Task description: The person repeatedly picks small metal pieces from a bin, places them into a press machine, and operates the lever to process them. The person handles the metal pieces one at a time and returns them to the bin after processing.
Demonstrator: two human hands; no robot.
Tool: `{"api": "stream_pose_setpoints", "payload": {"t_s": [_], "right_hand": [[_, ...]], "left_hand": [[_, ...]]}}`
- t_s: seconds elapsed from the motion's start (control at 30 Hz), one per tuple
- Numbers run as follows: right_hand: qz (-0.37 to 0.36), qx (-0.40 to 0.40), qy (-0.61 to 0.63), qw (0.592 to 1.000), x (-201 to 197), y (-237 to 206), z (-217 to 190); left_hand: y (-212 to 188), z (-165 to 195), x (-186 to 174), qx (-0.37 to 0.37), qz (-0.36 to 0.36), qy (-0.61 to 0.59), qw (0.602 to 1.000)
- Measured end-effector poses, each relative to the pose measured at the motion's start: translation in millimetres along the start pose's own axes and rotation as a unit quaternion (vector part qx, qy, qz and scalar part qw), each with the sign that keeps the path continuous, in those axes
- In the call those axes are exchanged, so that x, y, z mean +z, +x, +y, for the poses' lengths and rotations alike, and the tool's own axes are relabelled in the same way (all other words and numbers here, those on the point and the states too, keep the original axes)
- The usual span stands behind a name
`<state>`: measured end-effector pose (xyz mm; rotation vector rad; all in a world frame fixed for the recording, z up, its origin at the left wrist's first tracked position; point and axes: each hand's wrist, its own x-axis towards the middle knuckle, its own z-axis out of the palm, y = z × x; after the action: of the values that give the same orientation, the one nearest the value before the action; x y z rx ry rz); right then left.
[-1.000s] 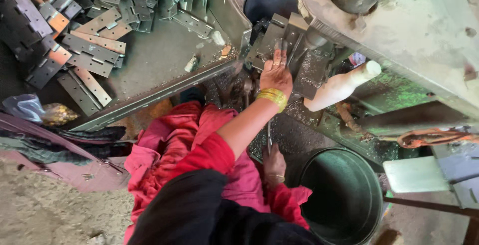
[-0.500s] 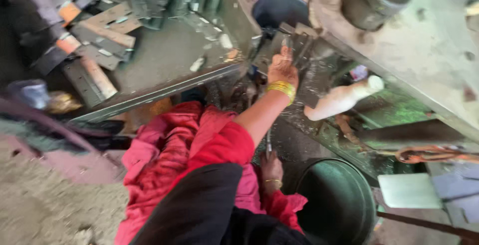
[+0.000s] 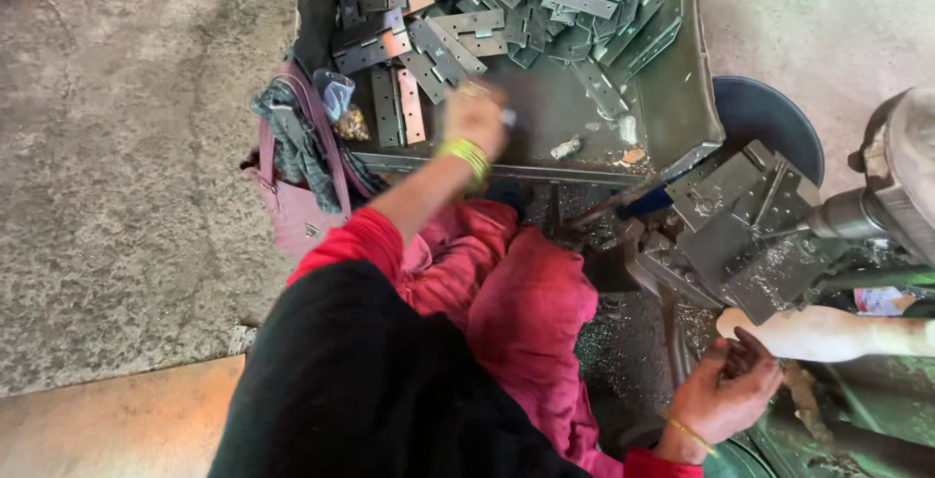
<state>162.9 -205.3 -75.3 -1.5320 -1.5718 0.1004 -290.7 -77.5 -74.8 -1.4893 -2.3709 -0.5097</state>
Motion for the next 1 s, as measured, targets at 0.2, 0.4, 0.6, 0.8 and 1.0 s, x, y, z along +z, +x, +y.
{"api": "stream_pose_setpoints", "payload": {"t_s": [0.2, 0.4, 0.6, 0.8, 1.0], "right_hand": [[-0.023, -0.006, -0.075, 0.997, -4.4, 26.3, -26.3], [-0.036, -0.006, -0.071, 0.997, -5.9, 24.2, -25.4], [-0.049, 0.005, -0.029, 0.998, -3.2, 26.4, -24.2], [-0.045, 0.024, -0.119, 0.992, -3.1, 23.3, -28.7], [-0.066, 0.044, -0.053, 0.995, -9.2, 25.5, -30.0]], "left_hand": [[38.7, -84.9, 47.6, -0.004, -0.129, 0.169, 0.977], [58.1, -70.3, 86.7, 0.002, -0.161, 0.227, 0.96], [72.2, -53.5, 20.9, 0.016, -0.011, -0.01, 1.0], [29.7, 114.9, -8.2, 0.244, -0.174, -0.276, 0.913], [-50.1, 313.6, 11.7, 0.291, -0.234, -0.233, 0.898]]}}
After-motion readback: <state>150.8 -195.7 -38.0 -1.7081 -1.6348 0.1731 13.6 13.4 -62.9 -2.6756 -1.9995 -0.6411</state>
